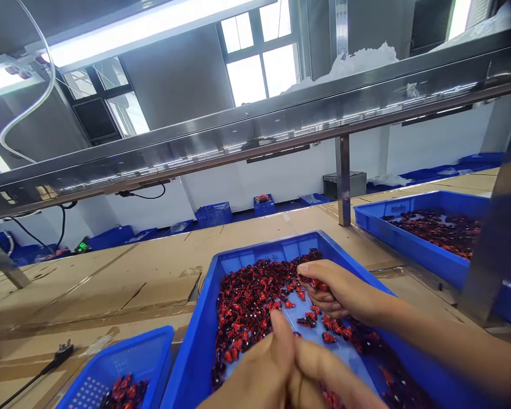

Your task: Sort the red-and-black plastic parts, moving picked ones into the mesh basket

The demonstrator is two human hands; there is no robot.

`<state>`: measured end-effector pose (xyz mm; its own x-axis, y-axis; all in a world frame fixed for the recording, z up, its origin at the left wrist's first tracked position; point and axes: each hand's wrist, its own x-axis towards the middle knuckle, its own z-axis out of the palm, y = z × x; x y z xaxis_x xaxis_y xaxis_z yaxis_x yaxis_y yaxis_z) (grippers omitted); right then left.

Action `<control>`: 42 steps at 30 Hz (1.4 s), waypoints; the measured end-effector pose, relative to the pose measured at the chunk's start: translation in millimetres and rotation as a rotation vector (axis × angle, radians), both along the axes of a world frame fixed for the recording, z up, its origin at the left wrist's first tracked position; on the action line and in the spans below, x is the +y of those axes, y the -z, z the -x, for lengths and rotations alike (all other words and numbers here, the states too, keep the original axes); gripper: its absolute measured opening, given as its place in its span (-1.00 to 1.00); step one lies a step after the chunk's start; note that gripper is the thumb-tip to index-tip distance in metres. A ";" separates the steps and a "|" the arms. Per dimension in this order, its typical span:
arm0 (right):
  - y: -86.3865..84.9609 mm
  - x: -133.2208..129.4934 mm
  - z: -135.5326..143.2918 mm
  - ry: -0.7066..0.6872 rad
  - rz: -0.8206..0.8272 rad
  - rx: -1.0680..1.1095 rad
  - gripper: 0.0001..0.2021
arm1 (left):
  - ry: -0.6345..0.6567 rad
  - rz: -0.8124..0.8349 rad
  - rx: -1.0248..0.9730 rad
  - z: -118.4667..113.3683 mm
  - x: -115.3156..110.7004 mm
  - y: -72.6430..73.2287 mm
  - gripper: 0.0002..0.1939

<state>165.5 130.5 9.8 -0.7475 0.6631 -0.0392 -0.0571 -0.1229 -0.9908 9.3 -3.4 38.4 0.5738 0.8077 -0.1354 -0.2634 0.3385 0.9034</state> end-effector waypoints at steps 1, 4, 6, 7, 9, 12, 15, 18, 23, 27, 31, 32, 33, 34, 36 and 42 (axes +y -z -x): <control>0.2 0.2 0.2 0.005 -0.010 -0.010 -0.59 | 0.019 0.024 -0.078 -1.8 4.1 1.2 -0.22; 1.7 1.1 1.2 0.012 -0.035 -0.032 -0.61 | -0.030 0.145 -0.350 -3.3 16.1 9.9 -0.16; 2.6 1.9 2.0 0.013 -0.042 -0.048 -0.62 | -0.157 0.210 -0.404 -3.1 21.6 15.7 -0.19; 2.9 2.2 2.4 0.015 -0.043 -0.057 -0.62 | -0.229 0.244 -0.391 -3.5 23.2 17.1 -0.19; 3.4 2.6 2.9 0.018 -0.043 -0.074 -0.62 | -0.357 0.323 -0.351 -6.0 24.0 16.3 -0.15; 4.6 2.6 3.4 0.016 -0.037 -0.095 -0.62 | -0.484 0.406 -0.304 -12.2 21.9 9.0 -0.17; 6.4 2.7 4.1 -0.003 -0.030 -0.109 -0.64 | -0.528 0.426 -0.301 -16.4 20.1 2.9 -0.20; 8.1 3.4 4.4 -0.013 -0.031 -0.124 -0.62 | -0.514 0.425 -0.312 -16.1 19.8 1.8 -0.20; 11.1 6.0 3.4 -0.013 -0.057 -0.147 -0.62 | -0.416 0.381 -0.387 -9.9 21.1 8.2 -0.20; 12.9 7.8 3.0 -0.028 -0.077 -0.153 -0.60 | -0.280 0.314 -0.477 -6.0 24.6 18.4 -0.16; 12.2 7.1 3.7 -0.039 -0.096 -0.155 -0.59 | -0.221 0.293 -0.549 -4.5 25.2 20.1 -0.10; 11.9 6.8 3.9 -0.036 -0.102 -0.162 -0.59 | -0.228 0.298 -0.551 -4.1 24.3 18.0 -0.10; 11.6 6.4 4.2 -0.032 -0.110 -0.172 -0.60 | -0.236 0.301 -0.548 -3.5 23.1 15.2 -0.10; 11.2 6.1 4.5 -0.028 -0.121 -0.180 -0.60 | -0.245 0.300 -0.543 -2.7 21.8 12.3 -0.11; 9.2 5.4 4.7 -0.005 -0.165 -0.191 -0.62 | -0.241 0.285 -0.512 -0.8 20.2 8.3 -0.12; -7.0 -13.7 -3.8 0.289 -0.568 -0.118 -0.66 | -0.140 0.397 -0.156 -8.5 31.4 36.9 -0.03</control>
<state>169.3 116.8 16.8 -0.5482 0.7784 0.3058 0.1041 0.4263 -0.8986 17.8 27.9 1.4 0.5006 0.7820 -0.3712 -0.4546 0.6024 0.6560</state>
